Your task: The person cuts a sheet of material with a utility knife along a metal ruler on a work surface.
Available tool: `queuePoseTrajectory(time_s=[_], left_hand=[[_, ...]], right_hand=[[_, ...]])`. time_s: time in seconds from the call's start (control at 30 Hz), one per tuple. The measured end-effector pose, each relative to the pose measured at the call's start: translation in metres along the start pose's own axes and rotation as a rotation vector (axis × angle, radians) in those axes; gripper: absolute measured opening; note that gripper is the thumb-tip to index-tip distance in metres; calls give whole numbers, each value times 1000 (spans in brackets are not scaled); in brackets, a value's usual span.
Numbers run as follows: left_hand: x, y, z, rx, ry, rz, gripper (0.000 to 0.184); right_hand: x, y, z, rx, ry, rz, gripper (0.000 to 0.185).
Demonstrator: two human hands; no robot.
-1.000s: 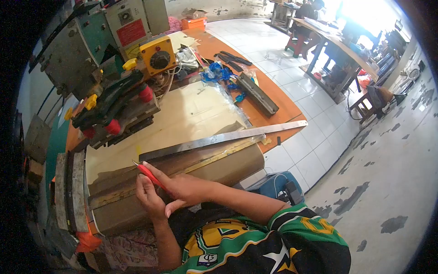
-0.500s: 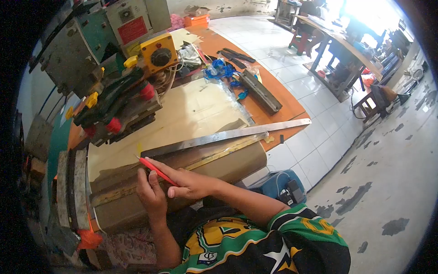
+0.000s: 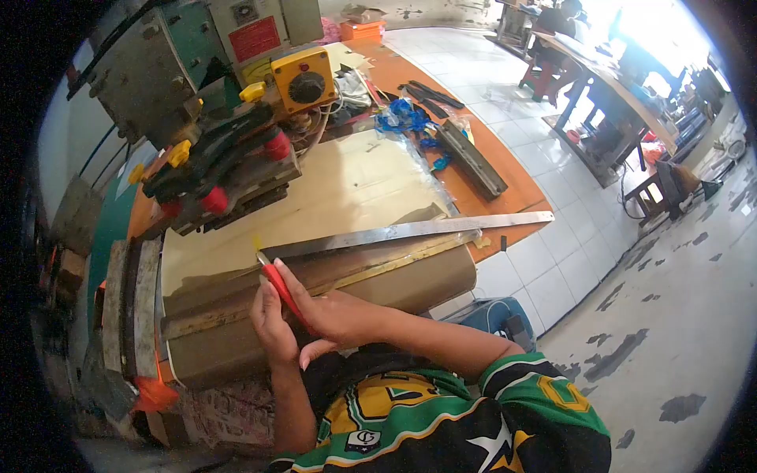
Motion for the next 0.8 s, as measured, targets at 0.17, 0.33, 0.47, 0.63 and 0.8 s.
queuePoseTrajectory(time_s=[0.17,0.33,0.47,0.63,0.8], left_hand=[[-2,-6,5,7,-17,80,40],[4,-20,13,313,65,573,29],[4,-27,16,442,86,669,23],[2,-25,11,372,104,665,29],[3,-7,11,69,64,141,37]], right_hand=[[-8,-4,1,75,19,204,137],[-11,-10,5,-52,-153,674,119],[-10,-9,5,-70,-93,693,120],[-8,-9,4,-21,-24,555,135],[1,-12,1,107,-17,336,143]])
Point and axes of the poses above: each hand's wrist, its own z-axis towards the middle knuckle, its own x-axis out of the palm, y = z × x, the point moved 3 cm from there along z, towards the middle knuckle, and after that the axes turned 6 degrees about -z, right-handed, at the moved point
